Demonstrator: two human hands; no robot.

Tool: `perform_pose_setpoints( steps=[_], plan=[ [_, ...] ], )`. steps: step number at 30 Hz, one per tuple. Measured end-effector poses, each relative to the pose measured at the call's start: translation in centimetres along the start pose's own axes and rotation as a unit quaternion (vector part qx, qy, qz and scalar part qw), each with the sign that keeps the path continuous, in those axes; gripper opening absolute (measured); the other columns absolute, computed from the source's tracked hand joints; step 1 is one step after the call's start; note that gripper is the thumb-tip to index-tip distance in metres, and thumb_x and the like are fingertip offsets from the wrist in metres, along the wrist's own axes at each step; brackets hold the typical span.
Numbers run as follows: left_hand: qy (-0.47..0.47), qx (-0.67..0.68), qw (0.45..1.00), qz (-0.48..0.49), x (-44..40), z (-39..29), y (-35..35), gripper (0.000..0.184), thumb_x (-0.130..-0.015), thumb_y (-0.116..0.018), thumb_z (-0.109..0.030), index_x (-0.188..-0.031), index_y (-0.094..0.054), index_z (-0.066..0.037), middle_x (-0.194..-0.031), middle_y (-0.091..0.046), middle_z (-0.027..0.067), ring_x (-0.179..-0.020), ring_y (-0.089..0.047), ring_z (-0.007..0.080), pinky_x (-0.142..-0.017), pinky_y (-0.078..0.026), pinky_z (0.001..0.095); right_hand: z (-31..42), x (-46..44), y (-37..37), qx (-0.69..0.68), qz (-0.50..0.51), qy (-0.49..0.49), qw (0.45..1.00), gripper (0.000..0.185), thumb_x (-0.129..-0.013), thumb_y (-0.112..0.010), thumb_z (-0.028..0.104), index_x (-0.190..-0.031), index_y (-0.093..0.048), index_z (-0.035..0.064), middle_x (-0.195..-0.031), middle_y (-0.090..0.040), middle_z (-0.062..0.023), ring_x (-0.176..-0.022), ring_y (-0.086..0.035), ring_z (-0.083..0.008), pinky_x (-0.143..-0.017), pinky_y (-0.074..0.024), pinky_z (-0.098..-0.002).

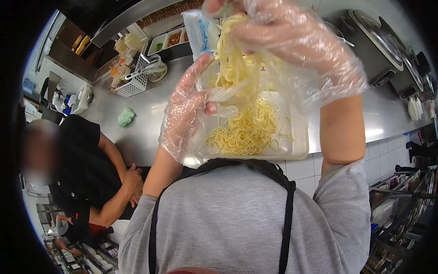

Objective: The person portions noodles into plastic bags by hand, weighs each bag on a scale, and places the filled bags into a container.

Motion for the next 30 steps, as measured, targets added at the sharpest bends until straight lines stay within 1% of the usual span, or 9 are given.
perform_pose_setpoints(
  steps=[4,7,9,12,14,18,24,27,30],
  plan=[
    [-0.002,0.015,1.000,0.012,-1.1,1.0,0.5,0.066,-0.075,-0.049,0.007,-0.137,-0.029,-0.004,-0.137,-0.037,0.0084,-0.071,-0.058,0.0106,-0.061,-0.049,0.0235,1.2,-1.2,-0.6,0.262,-0.040,-0.023,0.964,0.033,-0.077,-0.055,-0.001,-0.109,-0.053,0.0077,-0.082,-0.054,-0.0003,-0.073,-0.050,-0.0076,-0.069,-0.0452,-0.0222],
    [0.065,-0.018,0.998,-0.002,-1.2,2.8,1.2,0.066,-0.074,-0.049,0.008,-0.136,-0.031,-0.003,-0.124,-0.047,0.0093,-0.068,-0.058,0.0115,-0.059,-0.048,0.0232,-2.1,-2.5,-1.7,0.270,0.047,0.029,0.961,0.034,-0.077,-0.051,0.002,-0.110,-0.052,0.0114,-0.112,-0.056,-0.0125,-0.106,-0.054,-0.0256,-0.089,-0.0467,-0.0358],
    [0.113,-0.052,0.992,-0.015,-1.1,4.9,2.0,0.065,-0.073,-0.050,0.007,-0.135,-0.033,-0.002,-0.113,-0.054,0.0099,-0.066,-0.057,0.0120,-0.057,-0.047,0.0226,-2.8,-3.2,-4.3,0.499,0.210,-0.131,0.831,0.033,-0.074,-0.056,0.004,-0.106,-0.052,0.0062,-0.103,-0.059,-0.0149,-0.099,-0.055,-0.0267,-0.081,-0.0471,-0.0342],
    [0.146,-0.078,0.986,-0.026,-0.6,8.8,3.6,0.065,-0.074,-0.050,0.006,-0.135,-0.033,-0.003,-0.103,-0.058,0.0085,-0.067,-0.058,0.0136,-0.060,-0.048,0.0239,-7.8,-3.5,-6.3,0.486,0.259,-0.097,0.829,0.034,-0.075,-0.060,0.015,-0.107,-0.054,0.0031,-0.102,-0.060,-0.0170,-0.085,-0.061,-0.0328,-0.071,-0.0501,-0.0397],
    [0.151,-0.057,0.987,0.005,-0.6,9.4,4.2,0.069,-0.072,-0.050,0.010,-0.137,-0.030,-0.004,-0.128,-0.045,0.0118,-0.083,-0.058,0.0123,-0.066,-0.052,0.0244,-8.3,-3.0,-6.5,0.389,0.224,-0.014,0.894,0.039,-0.073,-0.064,0.021,-0.106,-0.054,0.0023,-0.108,-0.058,-0.0160,-0.098,-0.058,-0.0308,-0.082,-0.0466,-0.0384],
    [0.125,-0.057,0.990,-0.044,-0.4,7.6,3.7,0.064,-0.074,-0.048,0.006,-0.135,-0.033,-0.004,-0.113,-0.055,0.0099,-0.067,-0.057,0.0105,-0.064,-0.049,0.0239,-10.7,-2.2,-5.0,0.223,0.113,0.052,0.967,0.053,-0.068,-0.071,0.027,-0.112,-0.051,0.0072,-0.111,-0.056,-0.0129,-0.107,-0.052,-0.0270,-0.092,-0.0412,-0.0389],
    [0.102,-0.082,0.991,-0.037,-0.6,7.9,4.0,0.063,-0.073,-0.047,0.007,-0.133,-0.038,-0.007,-0.130,-0.044,0.0043,-0.070,-0.054,0.0064,-0.064,-0.049,0.0208,-21.4,4.3,-7.5,0.274,0.040,-0.006,0.961,0.075,-0.067,-0.074,0.030,-0.129,-0.036,0.0110,-0.123,-0.049,-0.0141,-0.112,-0.049,-0.0284,-0.098,-0.0372,-0.0360],
    [0.085,-0.095,0.991,-0.046,-1.4,9.4,4.5,0.059,-0.074,-0.054,0.003,-0.131,-0.040,-0.006,-0.130,-0.045,0.0080,-0.074,-0.058,0.0129,-0.067,-0.050,0.0278,-23.5,5.6,-8.1,0.183,0.106,-0.195,0.958,0.073,-0.071,-0.071,0.024,-0.131,-0.031,0.0108,-0.125,-0.047,-0.0146,-0.107,-0.051,-0.0283,-0.094,-0.0397,-0.0360],
    [-0.220,-0.630,0.744,-0.031,-2.3,10.0,3.5,0.055,-0.078,-0.061,-0.012,-0.130,-0.042,-0.008,-0.128,-0.045,0.0164,-0.082,-0.061,0.0258,-0.073,-0.050,0.0376,-22.1,5.4,-7.4,0.113,0.031,-0.200,0.973,0.064,-0.076,-0.066,0.019,-0.130,-0.032,0.0107,-0.121,-0.050,-0.0152,-0.099,-0.055,-0.0286,-0.088,-0.0424,-0.0364]
  ],
)
Point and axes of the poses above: each hand's wrist, its own x-axis away from the middle knuckle, its own y-axis out of the back of the hand, z = x × y, the point moved 1 cm from there along -x, towards the middle knuckle
